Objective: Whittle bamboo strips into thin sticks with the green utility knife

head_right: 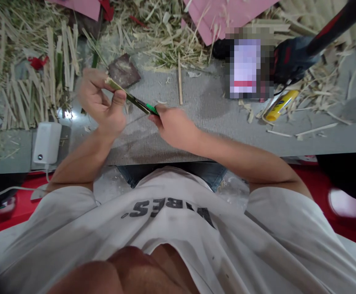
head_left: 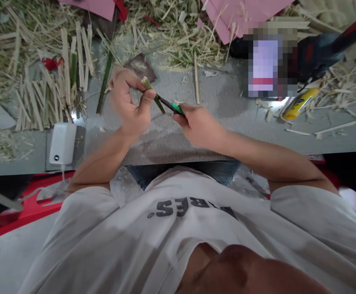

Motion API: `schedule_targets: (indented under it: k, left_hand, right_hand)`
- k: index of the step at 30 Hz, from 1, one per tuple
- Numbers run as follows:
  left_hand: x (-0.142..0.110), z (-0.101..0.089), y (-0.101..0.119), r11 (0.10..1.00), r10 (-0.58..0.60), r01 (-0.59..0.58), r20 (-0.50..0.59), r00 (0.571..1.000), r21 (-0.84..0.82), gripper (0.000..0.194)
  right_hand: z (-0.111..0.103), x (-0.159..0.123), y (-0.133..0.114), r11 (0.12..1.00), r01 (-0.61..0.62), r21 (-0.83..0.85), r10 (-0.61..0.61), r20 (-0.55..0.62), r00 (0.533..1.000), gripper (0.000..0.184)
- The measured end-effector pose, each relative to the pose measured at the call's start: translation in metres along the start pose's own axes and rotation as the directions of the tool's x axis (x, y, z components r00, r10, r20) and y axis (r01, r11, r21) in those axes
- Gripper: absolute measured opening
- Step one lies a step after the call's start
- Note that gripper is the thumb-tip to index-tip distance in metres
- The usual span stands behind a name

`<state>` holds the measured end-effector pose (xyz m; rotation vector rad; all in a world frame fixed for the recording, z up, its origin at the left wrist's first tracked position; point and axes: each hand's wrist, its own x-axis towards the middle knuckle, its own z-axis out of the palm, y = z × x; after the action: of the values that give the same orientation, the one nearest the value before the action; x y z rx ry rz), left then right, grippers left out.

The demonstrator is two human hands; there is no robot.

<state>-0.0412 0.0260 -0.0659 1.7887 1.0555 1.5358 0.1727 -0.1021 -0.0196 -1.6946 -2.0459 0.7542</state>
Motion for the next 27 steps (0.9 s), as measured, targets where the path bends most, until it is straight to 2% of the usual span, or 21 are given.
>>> schedule_targets:
  k: [5,7,10,12,14,17,19,22,24,27]
  left_hand:
    - [-0.005,-0.001,0.005,0.991,0.053,-0.048,-0.035,0.998,0.126,0.051]
    - [-0.004,0.000,0.004,0.978,0.143,-0.133,-0.049,0.989,0.163,0.058]
    - [0.000,0.001,-0.001,0.934,0.302,-0.281,-0.066,0.951,0.220,0.069]
    - [0.003,0.002,-0.005,0.911,0.345,-0.317,-0.068,0.936,0.264,0.070]
    - [0.004,0.001,-0.007,0.907,0.363,-0.337,-0.065,0.929,0.252,0.068]
    - [0.003,-0.001,-0.006,0.922,0.358,-0.344,-0.056,0.932,0.174,0.064]
    - [0.001,-0.002,-0.004,0.930,0.346,-0.335,-0.050,0.937,0.154,0.059]
    - [-0.002,-0.004,-0.001,0.918,0.373,-0.360,-0.052,0.926,0.168,0.056]
    - [-0.003,-0.006,-0.001,0.924,0.332,-0.317,-0.039,0.943,0.212,0.061]
    - [-0.006,-0.008,-0.004,0.923,0.257,-0.239,-0.023,0.966,0.301,0.071]
  right_hand:
    - [0.004,0.002,-0.003,0.989,-0.040,-0.145,0.050,0.065,0.997,0.022]
    - [0.004,0.004,-0.003,0.979,-0.041,-0.202,0.060,0.090,0.994,0.027]
    - [0.006,0.008,0.001,0.957,-0.067,-0.281,0.120,0.172,0.978,0.035]
    - [0.008,0.012,0.006,0.946,-0.080,-0.314,0.159,0.236,0.959,0.036]
    - [0.010,0.015,0.013,0.943,-0.066,-0.327,0.155,0.256,0.954,0.033]
    - [0.009,0.018,0.024,0.942,-0.030,-0.335,0.111,0.226,0.968,0.032]
    - [0.005,0.018,0.027,0.948,-0.037,-0.317,0.101,0.189,0.977,0.033]
    - [-0.003,0.013,0.023,0.986,-0.051,-0.156,0.068,0.102,0.992,0.036]
    - [-0.005,0.008,0.018,0.999,0.000,-0.032,0.002,0.063,0.998,0.040]
    - [0.001,0.003,0.014,0.997,0.071,0.007,-0.071,0.074,0.995,0.043]
